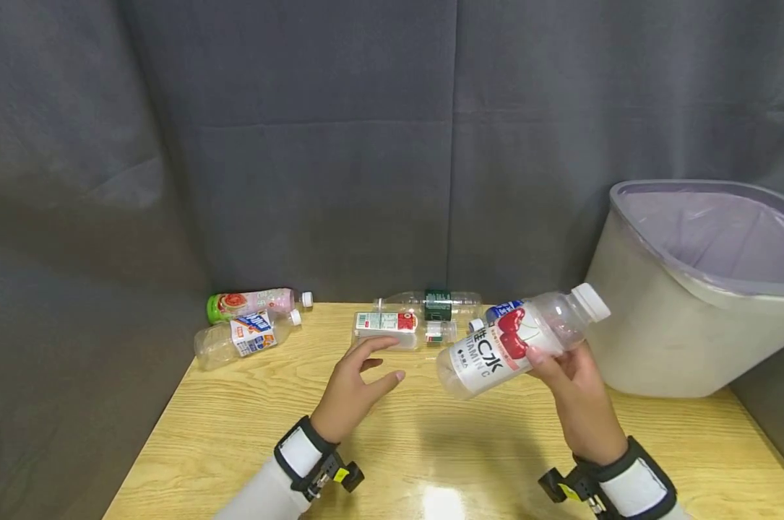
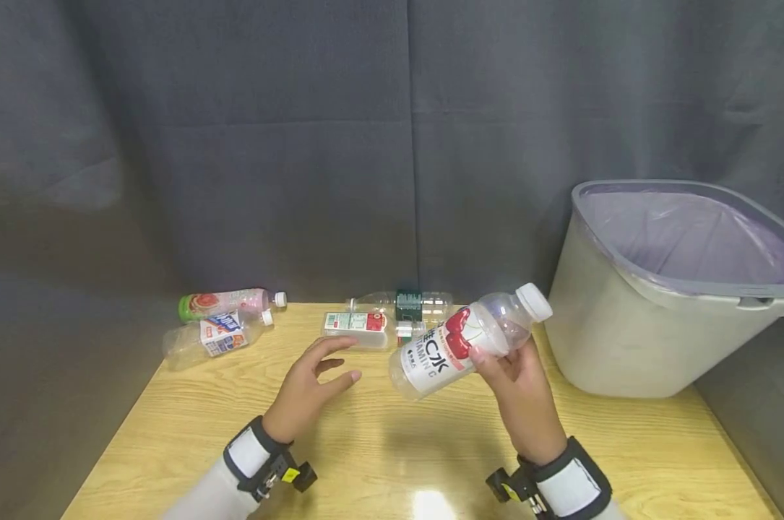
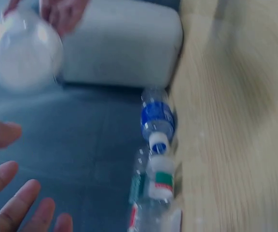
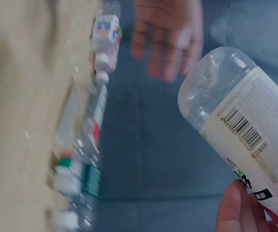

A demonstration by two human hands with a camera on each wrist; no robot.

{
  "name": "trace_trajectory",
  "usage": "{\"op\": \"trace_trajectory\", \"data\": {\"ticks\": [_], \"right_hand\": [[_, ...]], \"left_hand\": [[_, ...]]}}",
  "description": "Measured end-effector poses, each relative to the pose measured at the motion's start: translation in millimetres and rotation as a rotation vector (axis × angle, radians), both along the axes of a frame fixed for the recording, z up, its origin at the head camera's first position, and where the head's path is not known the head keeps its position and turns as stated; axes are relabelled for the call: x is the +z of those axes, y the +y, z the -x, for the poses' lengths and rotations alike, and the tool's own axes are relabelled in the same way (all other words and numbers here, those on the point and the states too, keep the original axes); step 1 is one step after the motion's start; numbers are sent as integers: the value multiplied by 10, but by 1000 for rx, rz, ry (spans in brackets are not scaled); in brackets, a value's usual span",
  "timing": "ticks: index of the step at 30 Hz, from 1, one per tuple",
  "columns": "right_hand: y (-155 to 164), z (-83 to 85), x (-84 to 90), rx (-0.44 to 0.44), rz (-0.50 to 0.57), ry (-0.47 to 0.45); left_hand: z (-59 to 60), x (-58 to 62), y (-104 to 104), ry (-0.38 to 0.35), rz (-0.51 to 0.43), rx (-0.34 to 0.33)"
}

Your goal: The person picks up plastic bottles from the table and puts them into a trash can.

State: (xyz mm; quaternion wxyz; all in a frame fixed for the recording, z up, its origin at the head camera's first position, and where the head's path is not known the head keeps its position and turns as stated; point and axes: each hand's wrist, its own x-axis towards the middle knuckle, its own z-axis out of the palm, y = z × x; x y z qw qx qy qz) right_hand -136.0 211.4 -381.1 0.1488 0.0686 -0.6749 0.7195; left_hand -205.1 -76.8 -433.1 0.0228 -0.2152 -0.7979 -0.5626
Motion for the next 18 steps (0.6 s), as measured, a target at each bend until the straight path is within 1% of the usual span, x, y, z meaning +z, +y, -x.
{"op": "trace_trajectory", "data": {"ticks": [2,4,7,11,13,16,18], "right_hand": [[100,-9,82,-2,29,34],[202,-21,164,-2,62,74],[353,-33,282,5,112,143],[544,-29,455,42,155,248],[622,-21,552,61,172,295],[710,-15,708,24,207,330],[771,-14,809,-12,240,359]], "left_hand": [[113,-49,-16,0,17,40],[223,-103,-29,18,52,81],[372,-179,-47,60,124,140],[555,-256,-77,125,243,198],[638,-286,-104,133,284,220],[759,-335,-157,132,324,236],[844,-371,-196,136,366,228]]}}
